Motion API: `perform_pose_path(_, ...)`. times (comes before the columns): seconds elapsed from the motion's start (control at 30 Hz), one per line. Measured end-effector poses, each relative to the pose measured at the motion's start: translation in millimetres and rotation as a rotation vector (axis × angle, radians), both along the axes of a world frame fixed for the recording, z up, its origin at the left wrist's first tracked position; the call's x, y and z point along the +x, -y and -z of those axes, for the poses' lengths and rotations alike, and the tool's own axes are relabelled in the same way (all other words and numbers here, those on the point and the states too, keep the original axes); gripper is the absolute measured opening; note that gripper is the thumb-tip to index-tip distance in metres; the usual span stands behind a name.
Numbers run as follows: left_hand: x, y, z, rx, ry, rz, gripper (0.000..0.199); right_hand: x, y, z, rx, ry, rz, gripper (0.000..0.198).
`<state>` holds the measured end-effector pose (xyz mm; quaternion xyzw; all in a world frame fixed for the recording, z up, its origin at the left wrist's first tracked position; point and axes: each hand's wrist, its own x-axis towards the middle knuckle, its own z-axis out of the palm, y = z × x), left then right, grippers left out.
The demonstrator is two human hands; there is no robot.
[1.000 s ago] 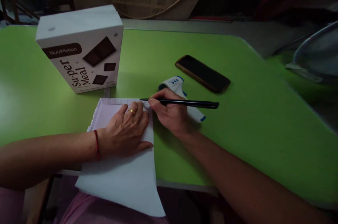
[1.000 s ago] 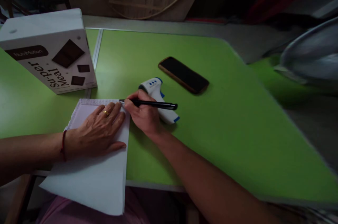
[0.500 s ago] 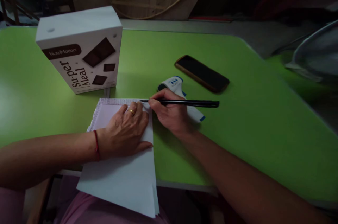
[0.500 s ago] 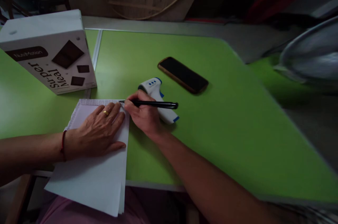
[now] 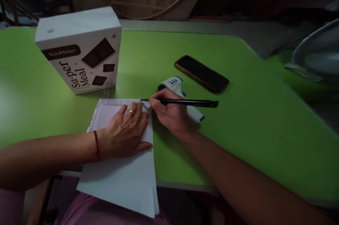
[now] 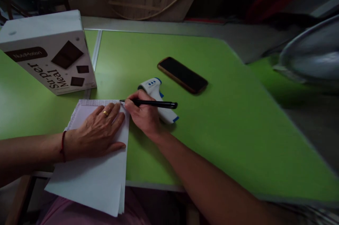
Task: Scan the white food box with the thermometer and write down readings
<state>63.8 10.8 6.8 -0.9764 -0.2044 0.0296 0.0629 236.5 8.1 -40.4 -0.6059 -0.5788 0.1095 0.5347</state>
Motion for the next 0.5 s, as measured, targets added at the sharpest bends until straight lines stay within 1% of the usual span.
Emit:
perform_pose_path(0.2,0.6,0.5,0.0,-0.002,-0.004,-0.01,0.081,0.5,0.1,-0.4,-0.01,-0.009,-0.01,0.012)
perform_pose_path(0.37,0.4,0.3,-4.0,-0.028,-0.038,-0.009,0.077,-0.1,0.7,-0.7,-0.025,-0.004,0.005,0.011)
perform_pose_path(0.5,0.8,0.6,-4.4,-0.033,-0.027,-0.007,0.075,-0.3,0.9,-0.8,-0.022,-0.017,0.014,0.011)
